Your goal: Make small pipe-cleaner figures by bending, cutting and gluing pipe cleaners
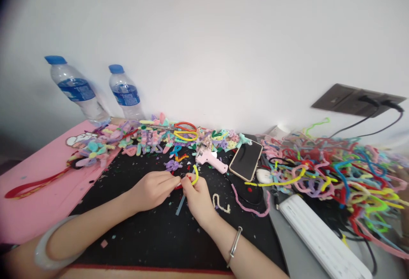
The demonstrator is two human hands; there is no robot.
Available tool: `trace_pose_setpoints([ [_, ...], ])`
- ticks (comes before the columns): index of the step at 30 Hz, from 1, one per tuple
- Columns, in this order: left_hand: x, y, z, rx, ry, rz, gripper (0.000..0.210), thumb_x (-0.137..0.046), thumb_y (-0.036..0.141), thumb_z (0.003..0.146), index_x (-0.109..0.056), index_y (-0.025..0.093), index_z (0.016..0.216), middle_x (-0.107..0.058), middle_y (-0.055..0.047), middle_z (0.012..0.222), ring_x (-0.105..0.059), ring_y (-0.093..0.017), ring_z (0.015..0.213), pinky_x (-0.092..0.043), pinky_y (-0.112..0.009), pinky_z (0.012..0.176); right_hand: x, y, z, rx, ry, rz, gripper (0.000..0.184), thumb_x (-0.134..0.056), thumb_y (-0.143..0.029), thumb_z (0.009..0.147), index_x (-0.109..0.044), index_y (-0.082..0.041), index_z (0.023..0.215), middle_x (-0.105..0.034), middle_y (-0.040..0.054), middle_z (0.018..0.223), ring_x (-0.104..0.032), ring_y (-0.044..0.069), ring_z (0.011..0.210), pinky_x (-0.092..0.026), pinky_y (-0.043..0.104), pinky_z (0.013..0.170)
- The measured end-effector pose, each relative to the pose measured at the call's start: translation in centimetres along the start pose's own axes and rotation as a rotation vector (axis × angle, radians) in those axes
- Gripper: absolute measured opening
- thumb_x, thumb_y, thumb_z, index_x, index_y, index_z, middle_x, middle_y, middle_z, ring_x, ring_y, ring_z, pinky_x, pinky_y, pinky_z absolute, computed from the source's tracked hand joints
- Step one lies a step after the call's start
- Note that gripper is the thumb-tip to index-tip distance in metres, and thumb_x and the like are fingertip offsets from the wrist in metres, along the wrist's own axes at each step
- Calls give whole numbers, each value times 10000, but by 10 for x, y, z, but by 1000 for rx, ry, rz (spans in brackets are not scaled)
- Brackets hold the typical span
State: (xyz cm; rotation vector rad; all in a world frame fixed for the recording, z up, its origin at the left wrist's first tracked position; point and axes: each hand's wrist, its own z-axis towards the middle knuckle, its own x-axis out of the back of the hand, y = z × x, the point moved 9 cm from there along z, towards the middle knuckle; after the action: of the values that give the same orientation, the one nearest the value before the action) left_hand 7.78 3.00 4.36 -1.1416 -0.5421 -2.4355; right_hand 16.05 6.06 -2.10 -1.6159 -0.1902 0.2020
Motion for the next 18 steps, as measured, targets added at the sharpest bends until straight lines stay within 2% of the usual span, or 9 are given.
trace_pose_setpoints([
  [6, -11, -13, -1, 170, -155, -279, 275, -360, 157, 891, -588, 138, 739, -614, -39, 645, -574, -137, 615, -448, -252, 629, 0, -11, 2, 80, -83, -159, 298, -400, -293, 848, -290, -205, 585, -229, -80, 505, -193, 74, 468, -191, 219, 446],
  [9, -19, -21, -2, 344, -241, -576, 328, -365, 181, 903, -584, 134, 663, -609, -19, 608, -580, -106, 587, -449, -216, 634, -4, -22, -1, 127, -136, -235, 302, -374, -279, 860, -293, -202, 580, -239, -74, 515, -210, 77, 479, -213, 216, 459],
  [13, -36, -23, -8, 573, -354, -1071, 362, -421, 289, 893, -591, 106, 631, -615, -31, 586, -591, -101, 524, -463, -181, 528, -4, -32, -6, 188, -145, -365, 304, -373, -261, 864, -288, -197, 579, -270, -68, 533, -257, 79, 506, -246, 207, 483],
  [18, -47, -10, -15, 661, -496, -1527, 324, -544, 335, 829, -600, 89, 625, -617, -32, 521, -544, -85, 404, -460, -173, 446, -14, -42, -20, 268, -202, -462, 282, -369, -212, 863, -281, -197, 595, -278, -67, 534, -270, 75, 495, -252, 205, 482],
])
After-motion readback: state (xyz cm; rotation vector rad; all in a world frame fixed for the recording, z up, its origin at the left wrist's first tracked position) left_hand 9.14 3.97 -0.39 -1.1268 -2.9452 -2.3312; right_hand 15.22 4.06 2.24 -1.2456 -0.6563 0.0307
